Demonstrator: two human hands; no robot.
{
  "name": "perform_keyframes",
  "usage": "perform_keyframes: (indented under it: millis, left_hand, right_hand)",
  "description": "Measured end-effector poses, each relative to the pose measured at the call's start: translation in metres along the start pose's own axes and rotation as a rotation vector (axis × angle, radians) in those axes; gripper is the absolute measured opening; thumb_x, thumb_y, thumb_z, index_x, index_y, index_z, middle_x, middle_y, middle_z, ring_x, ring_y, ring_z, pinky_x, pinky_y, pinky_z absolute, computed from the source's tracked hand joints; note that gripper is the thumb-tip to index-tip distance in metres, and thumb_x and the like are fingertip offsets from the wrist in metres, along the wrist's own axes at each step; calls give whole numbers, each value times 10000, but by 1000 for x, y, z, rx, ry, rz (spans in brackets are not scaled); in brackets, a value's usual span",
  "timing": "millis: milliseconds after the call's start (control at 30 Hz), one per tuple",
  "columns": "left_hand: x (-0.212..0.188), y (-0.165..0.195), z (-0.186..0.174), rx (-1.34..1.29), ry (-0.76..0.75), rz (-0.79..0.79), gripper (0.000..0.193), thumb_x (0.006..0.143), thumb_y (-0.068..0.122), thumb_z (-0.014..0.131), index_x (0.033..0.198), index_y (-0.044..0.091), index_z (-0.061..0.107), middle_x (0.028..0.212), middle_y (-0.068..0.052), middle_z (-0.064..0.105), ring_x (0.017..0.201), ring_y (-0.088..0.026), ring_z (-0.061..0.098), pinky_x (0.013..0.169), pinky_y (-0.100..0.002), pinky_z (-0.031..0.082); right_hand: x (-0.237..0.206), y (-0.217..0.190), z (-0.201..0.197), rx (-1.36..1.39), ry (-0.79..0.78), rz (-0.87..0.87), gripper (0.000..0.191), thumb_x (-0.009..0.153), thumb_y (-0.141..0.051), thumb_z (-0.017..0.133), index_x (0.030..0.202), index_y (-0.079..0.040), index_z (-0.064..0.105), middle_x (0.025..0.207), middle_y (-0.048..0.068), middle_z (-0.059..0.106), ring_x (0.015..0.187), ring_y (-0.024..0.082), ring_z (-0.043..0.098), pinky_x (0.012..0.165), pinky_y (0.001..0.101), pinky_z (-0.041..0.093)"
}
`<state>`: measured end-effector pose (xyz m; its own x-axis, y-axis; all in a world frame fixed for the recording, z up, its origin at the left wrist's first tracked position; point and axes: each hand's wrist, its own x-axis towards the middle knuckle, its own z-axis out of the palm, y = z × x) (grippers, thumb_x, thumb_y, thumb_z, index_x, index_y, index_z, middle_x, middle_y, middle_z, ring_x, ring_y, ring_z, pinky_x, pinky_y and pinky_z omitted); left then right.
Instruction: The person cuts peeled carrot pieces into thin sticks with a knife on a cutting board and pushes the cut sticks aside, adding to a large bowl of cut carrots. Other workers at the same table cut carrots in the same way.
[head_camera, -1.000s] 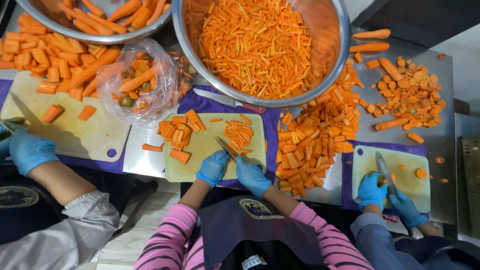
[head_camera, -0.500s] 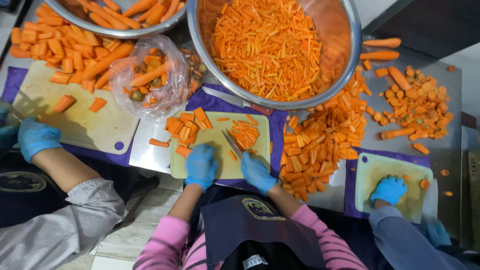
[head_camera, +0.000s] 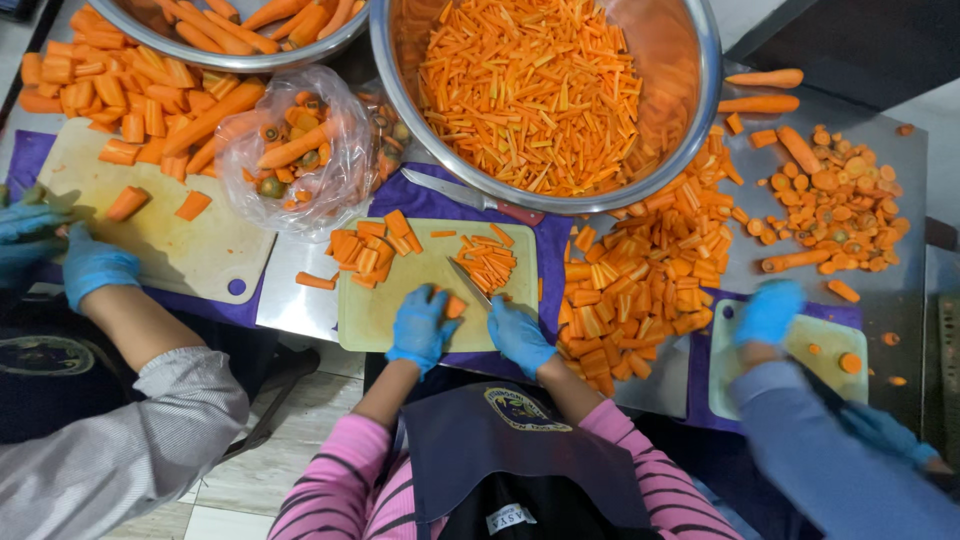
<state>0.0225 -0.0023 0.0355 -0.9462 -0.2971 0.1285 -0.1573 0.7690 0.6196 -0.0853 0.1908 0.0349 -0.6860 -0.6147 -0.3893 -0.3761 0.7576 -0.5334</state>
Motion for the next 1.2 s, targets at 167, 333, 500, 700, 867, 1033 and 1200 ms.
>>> perform_keyframes:
  millis: [167,333,500,700,867,1033,1200]
  left_hand:
    - [10,7,28,21,-11,220,417,834,320,767,1128,43,662,1149,-174,632,1085,-409,602,882,-489,528]
    - [2,-8,40,74,-83,304,294,838,227,708,1085,70,680,1091,-129,649,977,-348,629,799,-466,554]
    - [1,-10,58,182,-113,341,224,877,186,674,1078,86,680,989,-93,644,881,-307,654,701,-450,568]
    - [1,-12,59,113,-121,342,219,850,160,665,1047,67,686,953,-102,654,788,-311,670,620,-451,565]
    - [0,-15,50,19,-129,346,178,873,146,655,1041,102,693,952,-94,670,793,-331,674,635,-453,570]
    - [-2,-8,51,74,-113,269,230,890,137,637,1108,97,699,977,-110,676,823,-335,683,650,-452,575]
    - [0,-8,49,27,-135,305,292,855,110,625,1138,103,696,1028,-110,689,865,-333,690,692,-446,580]
  right_hand:
    - [-2,4,9,-26,36,-82,274,995,-202,433,1162,7,493,676,252,665,633,466,665,604,602,492]
    - [-14,8,12,-138,72,-56,218,972,-137,440,1134,-11,512,680,269,659,623,477,653,577,618,482]
    - [-34,3,18,-250,81,-225,311,908,-80,483,1187,54,510,625,243,644,556,419,661,520,547,508]
    - [-9,-7,32,-451,350,-415,466,951,-47,470,1377,140,453,664,220,645,602,383,668,553,513,516]
    - [-6,-7,22,11,-27,3,415,996,-164,421,1353,46,424,778,302,679,709,477,669,636,597,492]
    - [-28,-12,19,-221,10,-124,385,986,-145,425,1323,38,456,756,273,691,673,445,674,634,581,491]
    - [-19,-18,27,-350,234,-292,408,986,-82,434,1342,115,454,688,221,647,588,381,650,538,519,502]
